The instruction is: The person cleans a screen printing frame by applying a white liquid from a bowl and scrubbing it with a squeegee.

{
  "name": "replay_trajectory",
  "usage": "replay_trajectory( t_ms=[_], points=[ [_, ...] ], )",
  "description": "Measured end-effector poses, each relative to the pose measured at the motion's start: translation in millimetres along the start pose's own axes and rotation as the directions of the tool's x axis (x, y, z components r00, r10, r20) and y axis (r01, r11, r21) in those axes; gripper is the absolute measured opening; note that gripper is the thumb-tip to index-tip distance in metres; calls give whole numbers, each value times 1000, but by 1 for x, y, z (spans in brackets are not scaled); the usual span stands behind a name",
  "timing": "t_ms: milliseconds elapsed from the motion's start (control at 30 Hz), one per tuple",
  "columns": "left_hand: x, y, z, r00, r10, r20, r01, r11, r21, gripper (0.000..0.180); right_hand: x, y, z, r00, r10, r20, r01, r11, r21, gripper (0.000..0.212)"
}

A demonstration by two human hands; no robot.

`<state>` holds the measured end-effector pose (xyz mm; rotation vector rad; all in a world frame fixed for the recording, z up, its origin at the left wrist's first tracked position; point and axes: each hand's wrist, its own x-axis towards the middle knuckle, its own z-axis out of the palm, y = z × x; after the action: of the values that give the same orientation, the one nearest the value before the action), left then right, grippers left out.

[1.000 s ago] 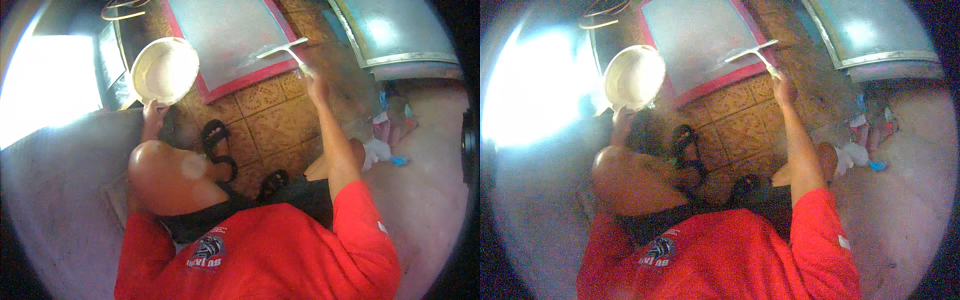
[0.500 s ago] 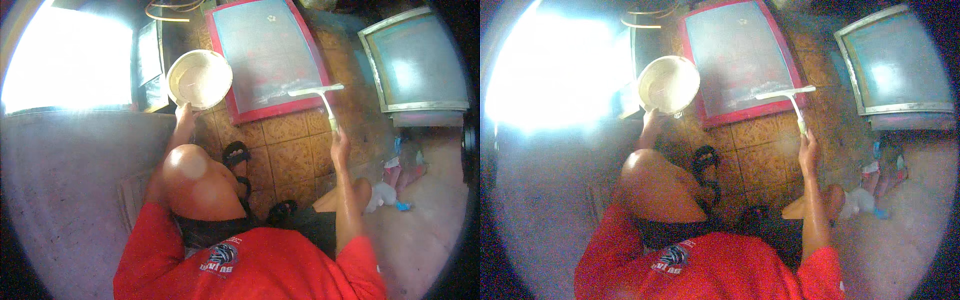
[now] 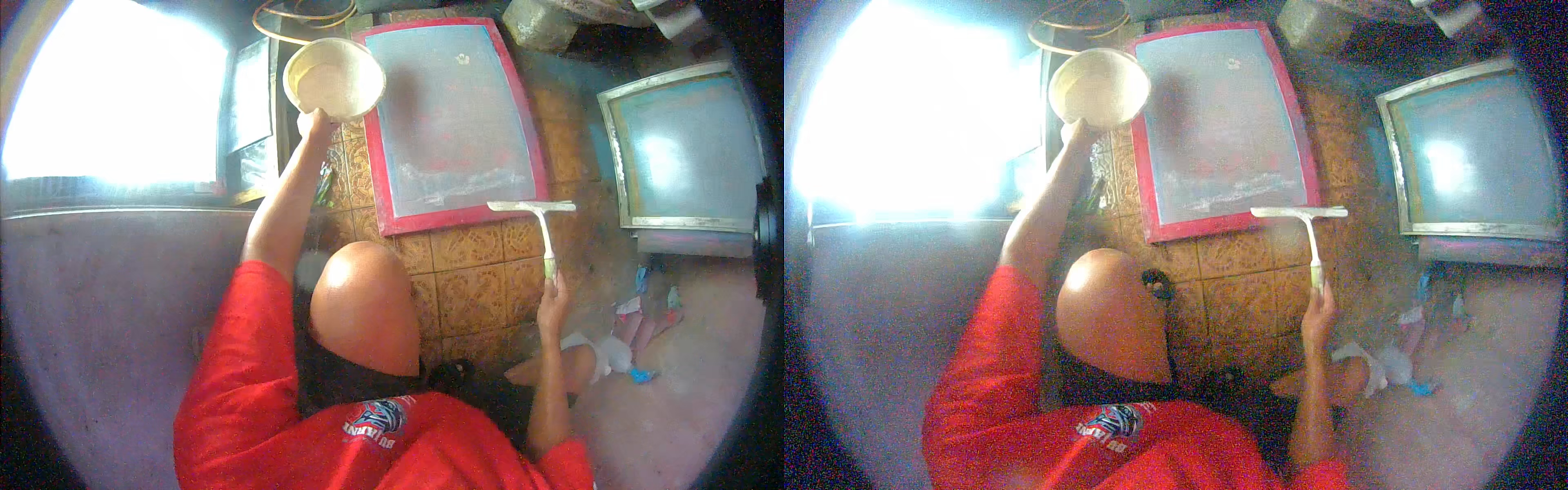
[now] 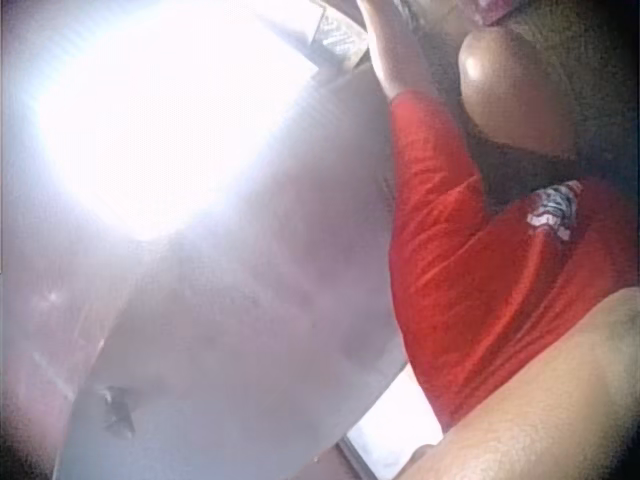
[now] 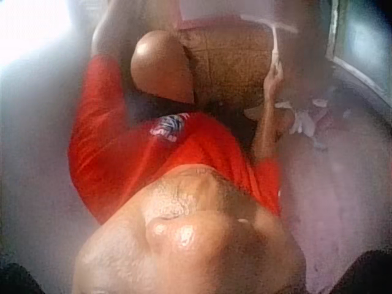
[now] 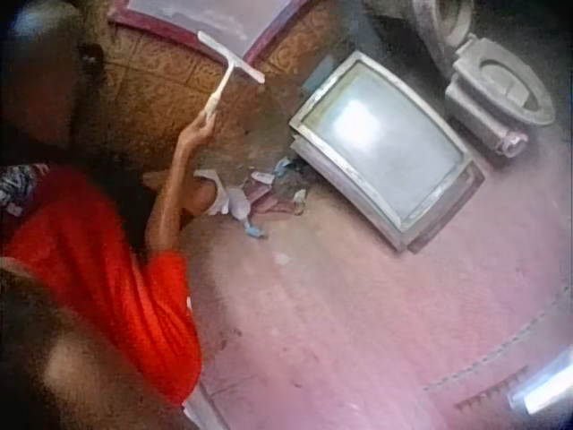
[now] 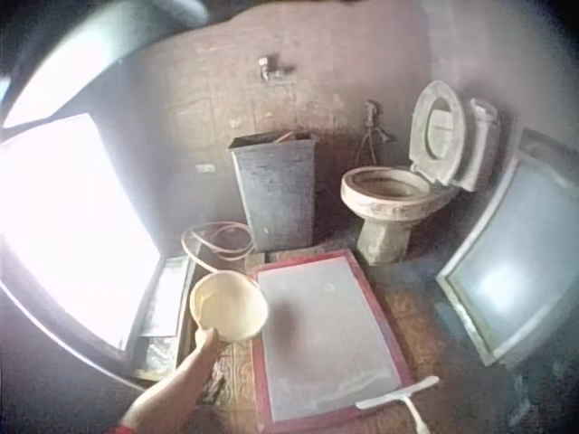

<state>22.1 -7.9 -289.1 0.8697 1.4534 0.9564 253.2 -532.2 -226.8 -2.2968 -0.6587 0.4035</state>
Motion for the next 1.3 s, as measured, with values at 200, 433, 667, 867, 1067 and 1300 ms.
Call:
replay_trajectory(
  t_ms=[200,433,667,867,1067,1300],
  points=[
    [74,33,-3,1000,9,-24,-4,977,214,32,-12,-16,9,975,222,0,-222,973,-70,37],
    [110,34,23,984,120,-129,-96,979,179,33,-30,2,4,995,47,-88,-68,965,-255,37],
    [122,3,10,957,143,253,-127,989,-77,39,-36,-44,0,985,154,-81,-163,981,-110,37],
    [99,-24,20,972,13,236,78,925,-373,40,-42,-9,4,970,212,-119,-224,969,-102,36],
    [132,-57,-41,993,-88,79,112,921,-373,41,-37,-11,22,992,87,-93,-96,991,-89,36],
    [100,-24,-18,981,-192,-10,174,907,-383,37,-40,-8,6,966,222,-129,-233,969,-80,32]
  ],
)
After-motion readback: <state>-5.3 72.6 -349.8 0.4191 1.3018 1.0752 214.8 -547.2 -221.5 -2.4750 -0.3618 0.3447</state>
